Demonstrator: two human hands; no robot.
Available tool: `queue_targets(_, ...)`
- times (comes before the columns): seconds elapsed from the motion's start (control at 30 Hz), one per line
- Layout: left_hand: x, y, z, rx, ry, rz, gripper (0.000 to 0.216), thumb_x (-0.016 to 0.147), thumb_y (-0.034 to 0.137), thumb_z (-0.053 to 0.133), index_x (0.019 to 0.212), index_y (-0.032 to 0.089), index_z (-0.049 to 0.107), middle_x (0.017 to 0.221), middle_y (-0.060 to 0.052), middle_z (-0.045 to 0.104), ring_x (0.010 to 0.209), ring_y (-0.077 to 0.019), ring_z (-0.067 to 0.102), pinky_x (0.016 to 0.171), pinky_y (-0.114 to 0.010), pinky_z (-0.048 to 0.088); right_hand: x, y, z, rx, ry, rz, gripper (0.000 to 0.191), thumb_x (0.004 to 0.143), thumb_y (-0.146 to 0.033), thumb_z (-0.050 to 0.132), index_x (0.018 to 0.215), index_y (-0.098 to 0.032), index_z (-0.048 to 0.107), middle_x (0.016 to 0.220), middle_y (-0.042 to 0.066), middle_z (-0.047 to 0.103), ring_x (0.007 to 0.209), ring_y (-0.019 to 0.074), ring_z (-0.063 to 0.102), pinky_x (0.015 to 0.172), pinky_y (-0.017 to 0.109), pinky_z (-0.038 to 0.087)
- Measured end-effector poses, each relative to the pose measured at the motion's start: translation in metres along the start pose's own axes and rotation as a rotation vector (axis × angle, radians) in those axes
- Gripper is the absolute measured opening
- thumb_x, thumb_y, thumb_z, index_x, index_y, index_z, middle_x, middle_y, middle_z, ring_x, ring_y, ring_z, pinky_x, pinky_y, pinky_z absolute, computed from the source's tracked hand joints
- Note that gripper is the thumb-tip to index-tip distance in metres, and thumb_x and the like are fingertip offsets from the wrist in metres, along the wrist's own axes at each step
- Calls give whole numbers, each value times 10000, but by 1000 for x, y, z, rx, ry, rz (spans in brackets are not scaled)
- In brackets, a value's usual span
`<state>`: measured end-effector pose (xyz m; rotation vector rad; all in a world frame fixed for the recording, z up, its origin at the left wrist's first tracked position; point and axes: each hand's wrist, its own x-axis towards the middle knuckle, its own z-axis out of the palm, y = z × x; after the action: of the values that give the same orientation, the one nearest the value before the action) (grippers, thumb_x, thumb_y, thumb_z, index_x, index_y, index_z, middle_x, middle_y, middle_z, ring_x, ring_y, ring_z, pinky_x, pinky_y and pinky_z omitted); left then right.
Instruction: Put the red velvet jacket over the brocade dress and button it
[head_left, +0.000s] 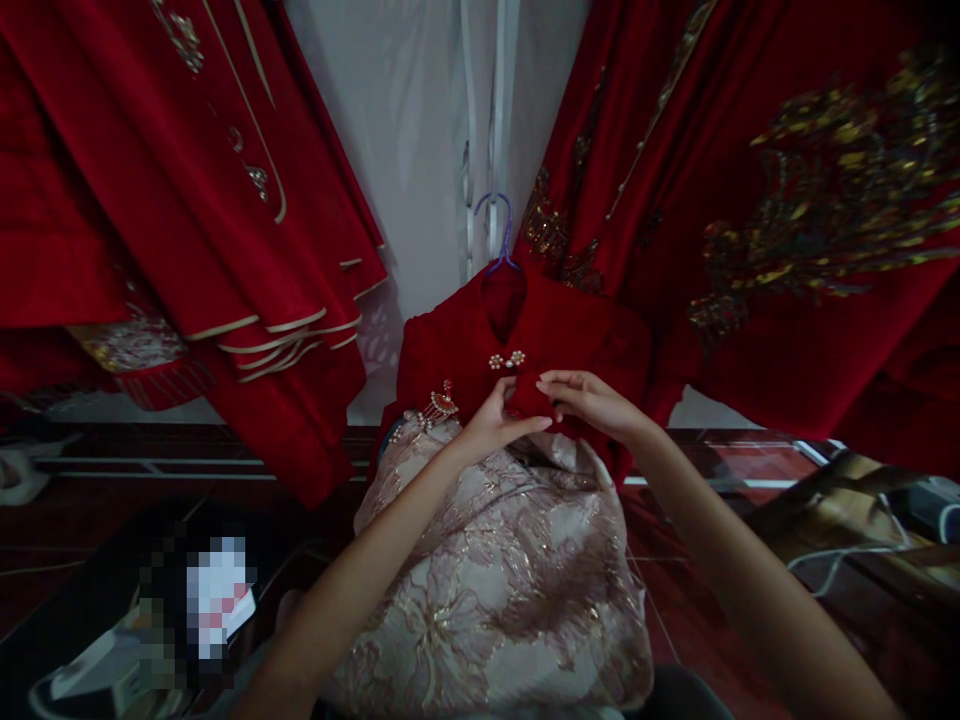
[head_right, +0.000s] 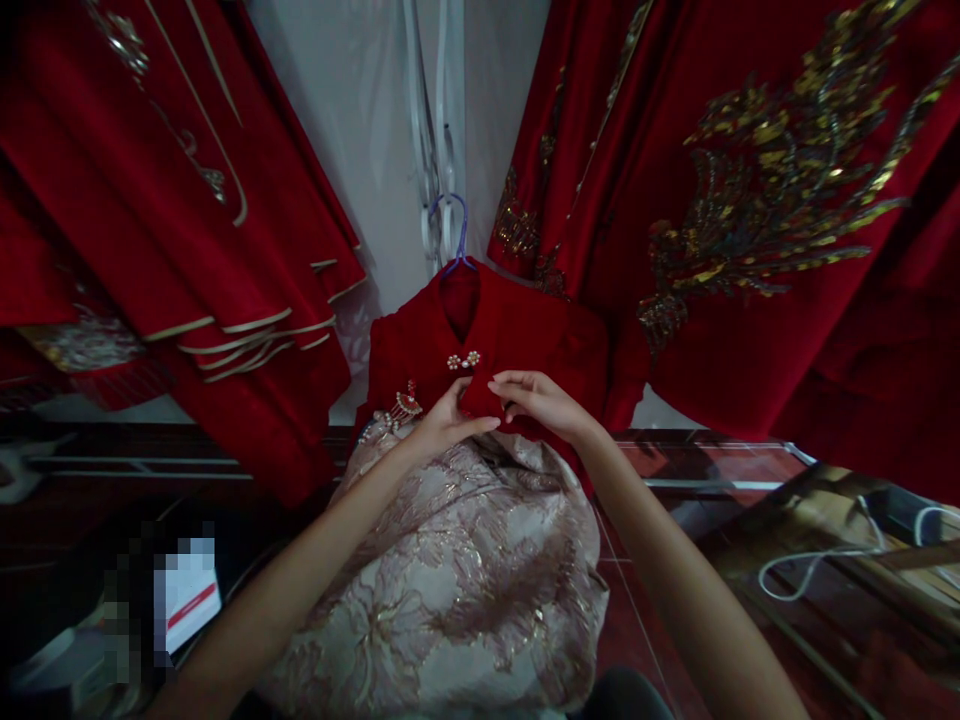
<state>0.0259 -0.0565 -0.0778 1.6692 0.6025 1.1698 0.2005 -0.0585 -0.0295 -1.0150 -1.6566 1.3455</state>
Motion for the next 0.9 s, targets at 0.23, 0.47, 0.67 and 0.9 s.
queue_targets(0.23, -4, -1, 2, 222, -182, -142, 217, 772, 285, 598, 926, 133, 623, 896, -59, 678, 794, -159, 623, 738, -300, 514, 17, -1, -8, -132, 234, -200, 347, 785, -421, 579, 1018, -168, 631, 954, 74, 663, 827, 144, 619, 776, 309, 506)
queue_targets(0.47, 1, 34, -22, 23, -248, -357, 171, 752, 332, 603, 759, 161, 610, 669, -28, 622, 553, -104, 549, 474, -216, 423, 34, 18, -23, -438, 373, -345, 306, 788, -409, 588, 985, -180, 638, 969, 60, 669, 894, 166, 617, 874, 345, 463)
queue_targets(0.67, 18, 54, -57, -281, 45, -309, 301, 774, 341, 526, 542, 190, 407, 429, 65, 307, 345, -27, 197, 320, -174, 195, 33, 17, -35, -482, 373, -347, 321, 825, -427, 530, 1027, -203, 638, 1045, 52, 658, 963, 179, 599, 913, 366, 437)
queue_targets(0.9, 0, 6, -66, -2, 243, -373, 203, 675, 274, 664, 840, 168, 610, 696, 19, 608, 538, -40, 507, 415, -123, 324, 25, 20, -11, -447, 479, -352, 275, 828, -409, 520, 911, -178, 645, 903, 60, 677, 789, 165, 622, 746, 317, 495)
